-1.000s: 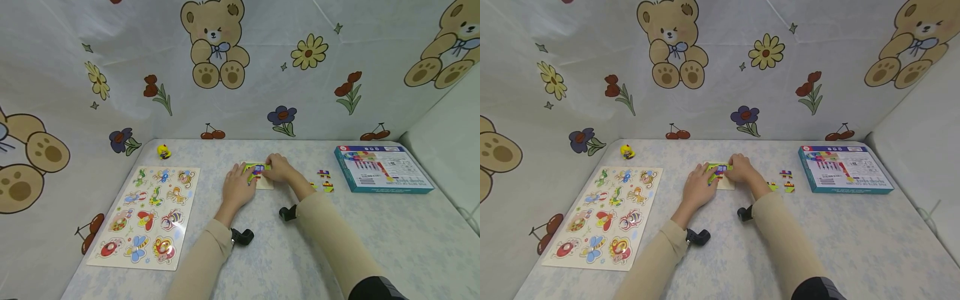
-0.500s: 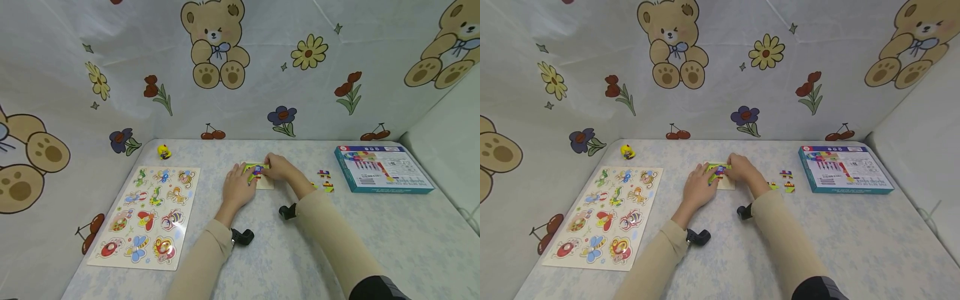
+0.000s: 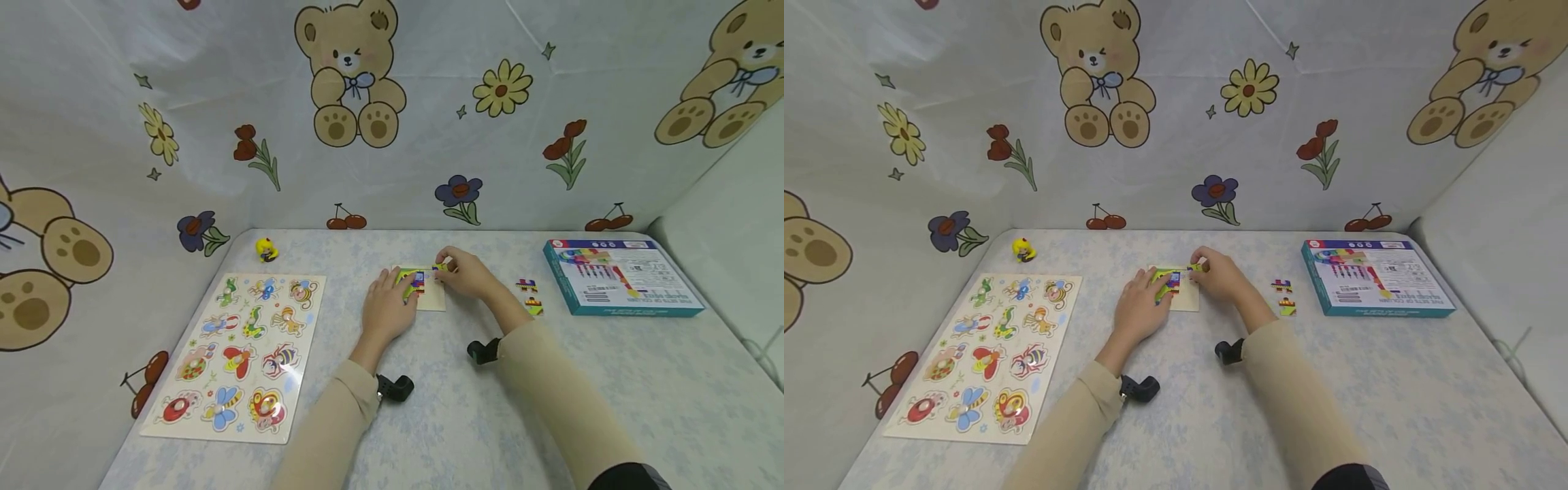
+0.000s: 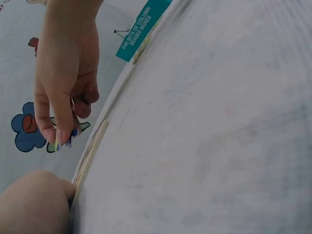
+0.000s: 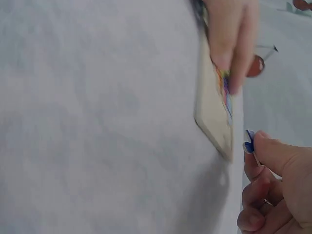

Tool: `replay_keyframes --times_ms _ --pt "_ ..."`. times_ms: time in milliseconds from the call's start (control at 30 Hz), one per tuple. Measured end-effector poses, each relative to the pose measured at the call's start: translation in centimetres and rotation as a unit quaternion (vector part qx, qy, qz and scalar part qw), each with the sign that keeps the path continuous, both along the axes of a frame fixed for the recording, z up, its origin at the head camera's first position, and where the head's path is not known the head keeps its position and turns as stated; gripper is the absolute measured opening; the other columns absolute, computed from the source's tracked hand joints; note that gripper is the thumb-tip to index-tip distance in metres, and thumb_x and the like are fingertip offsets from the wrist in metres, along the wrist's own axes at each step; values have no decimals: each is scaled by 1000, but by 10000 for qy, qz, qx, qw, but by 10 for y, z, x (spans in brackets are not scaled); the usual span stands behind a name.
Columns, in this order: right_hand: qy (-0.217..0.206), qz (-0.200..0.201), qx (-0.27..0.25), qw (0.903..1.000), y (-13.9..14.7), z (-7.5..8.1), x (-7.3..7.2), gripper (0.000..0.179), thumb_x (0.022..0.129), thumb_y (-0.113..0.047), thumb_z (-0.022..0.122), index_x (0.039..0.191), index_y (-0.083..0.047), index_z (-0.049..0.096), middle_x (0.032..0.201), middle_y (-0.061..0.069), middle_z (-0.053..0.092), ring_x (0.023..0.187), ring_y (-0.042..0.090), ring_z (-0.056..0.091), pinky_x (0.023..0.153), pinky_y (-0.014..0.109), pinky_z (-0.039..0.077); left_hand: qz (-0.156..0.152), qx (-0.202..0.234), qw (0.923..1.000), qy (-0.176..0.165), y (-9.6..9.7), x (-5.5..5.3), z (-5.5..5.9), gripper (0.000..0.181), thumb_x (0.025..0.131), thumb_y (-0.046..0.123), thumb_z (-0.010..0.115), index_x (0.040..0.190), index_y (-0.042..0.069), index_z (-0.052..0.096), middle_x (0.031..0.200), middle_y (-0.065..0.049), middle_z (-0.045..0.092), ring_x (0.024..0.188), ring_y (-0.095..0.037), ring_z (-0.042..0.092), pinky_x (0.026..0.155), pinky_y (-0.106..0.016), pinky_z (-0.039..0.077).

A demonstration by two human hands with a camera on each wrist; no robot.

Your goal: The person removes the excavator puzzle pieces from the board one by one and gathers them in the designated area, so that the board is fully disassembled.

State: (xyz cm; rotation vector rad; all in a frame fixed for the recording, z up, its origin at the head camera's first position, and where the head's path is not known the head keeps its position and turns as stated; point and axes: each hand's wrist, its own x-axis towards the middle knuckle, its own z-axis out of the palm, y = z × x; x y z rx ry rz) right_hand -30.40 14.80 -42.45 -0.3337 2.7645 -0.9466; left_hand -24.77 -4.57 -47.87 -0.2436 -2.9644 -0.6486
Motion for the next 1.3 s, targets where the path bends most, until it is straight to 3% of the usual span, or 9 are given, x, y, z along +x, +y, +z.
replay_keyframes --times_ms 233,400,533,833,1033,1300 --pt "-358 -1020 -126 9941 57 5 -11 31 100 -26 59 128 -13 53 118 16 56 96 28 53 73 31 48 10 111 9999 1 -2 1 -2 48 103 40 42 149 29 47 162 -6 33 153 -30 22 126 -46 20" --pt "-286 -1289 36 9912 98 5 -12 34 103 -25 54 132 -8 49 129 25 52 104 37 53 77 41 51 19 100 9999 -22 -2 1 -1 48 103 41 42 149 30 46 162 -5 33 153 -29 21 126 -46 19" --pt "-214 -1452 218 9889 114 3 -12 34 103 -21 51 133 -3 49 128 28 52 106 39 55 80 45 51 16 88 10000 -31 -1 0 -2 48 103 42 41 149 31 46 163 -3 32 154 -28 21 126 -45 19" --pt "-393 -1869 692 9792 121 -2 -15 33 103 -19 51 131 -1 48 118 24 54 98 35 52 81 44 50 3 47 10000 -4 0 -3 -5 48 102 43 41 149 33 46 163 -3 32 154 -28 21 126 -45 19" --pt "-319 -1782 1018 9782 120 -5 -16 36 104 -18 49 133 3 47 122 26 54 100 36 51 83 48 50 6 82 10000 7 0 -3 -7 49 102 43 41 149 32 46 163 -3 32 154 -28 21 126 -45 19" --pt "115 -1598 1389 9773 117 -10 -15 32 102 -12 51 129 6 52 125 31 50 108 41 48 96 57 47 141 322 9994 -34 -1 -3 -7 59 100 44 46 152 17 41 162 -3 34 154 -24 22 126 -42 19"
